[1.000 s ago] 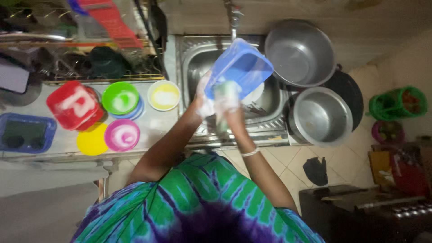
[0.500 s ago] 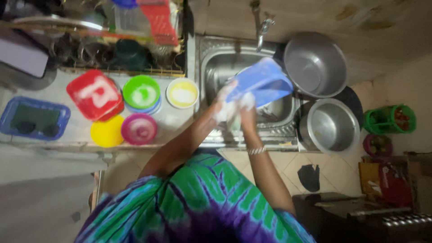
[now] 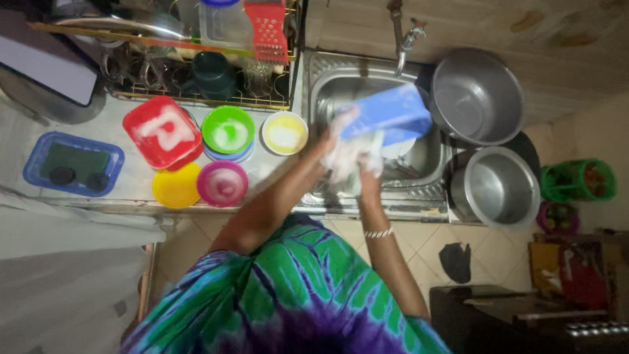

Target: The person washes dishes by hand at a kitchen sink. They scrub a pink bowl, then a blue plastic container, and finally a white lid with a sponge, rinsing each item under the tap and setting cleaned items aside near the sink.

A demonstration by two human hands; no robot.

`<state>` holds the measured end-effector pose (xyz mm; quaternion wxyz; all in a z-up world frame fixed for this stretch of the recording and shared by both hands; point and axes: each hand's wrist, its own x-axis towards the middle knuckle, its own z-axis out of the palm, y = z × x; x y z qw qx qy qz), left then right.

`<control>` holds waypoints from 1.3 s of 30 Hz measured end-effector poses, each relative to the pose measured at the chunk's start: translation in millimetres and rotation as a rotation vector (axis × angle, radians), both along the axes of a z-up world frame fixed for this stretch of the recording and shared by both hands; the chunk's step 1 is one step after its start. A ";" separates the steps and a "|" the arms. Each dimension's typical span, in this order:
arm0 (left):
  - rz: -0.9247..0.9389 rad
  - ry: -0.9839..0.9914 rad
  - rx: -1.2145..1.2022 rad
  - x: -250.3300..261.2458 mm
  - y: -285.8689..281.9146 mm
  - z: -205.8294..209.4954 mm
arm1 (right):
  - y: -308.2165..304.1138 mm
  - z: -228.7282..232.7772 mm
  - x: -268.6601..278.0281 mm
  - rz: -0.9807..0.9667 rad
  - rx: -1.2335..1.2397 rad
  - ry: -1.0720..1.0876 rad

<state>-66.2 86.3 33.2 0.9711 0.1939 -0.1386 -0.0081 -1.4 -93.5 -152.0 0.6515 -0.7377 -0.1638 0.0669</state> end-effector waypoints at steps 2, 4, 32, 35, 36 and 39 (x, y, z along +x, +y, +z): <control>0.012 0.008 0.001 -0.2 7.6 -4.3 | 6.5 1.7 1.4 0.080 0.105 -0.092; 0.000 0.056 0.005 -10.4 4.0 -13.7 | 9.5 8.5 -17.8 0.021 0.291 0.197; 0.415 0.483 0.719 -5.7 45.2 -236.0 | -4.7 117.4 -69.3 0.233 -1.185 -0.765; 0.810 -0.012 1.175 -15.7 28.2 -277.1 | 1.6 76.9 -83.4 0.336 -0.793 -0.780; 0.757 -0.055 1.150 -7.1 30.4 -280.9 | 4.9 68.5 -82.1 0.290 -0.768 -0.805; 0.657 -0.144 1.080 19.2 56.1 -276.2 | 5.6 65.0 -66.2 0.210 -0.665 -0.905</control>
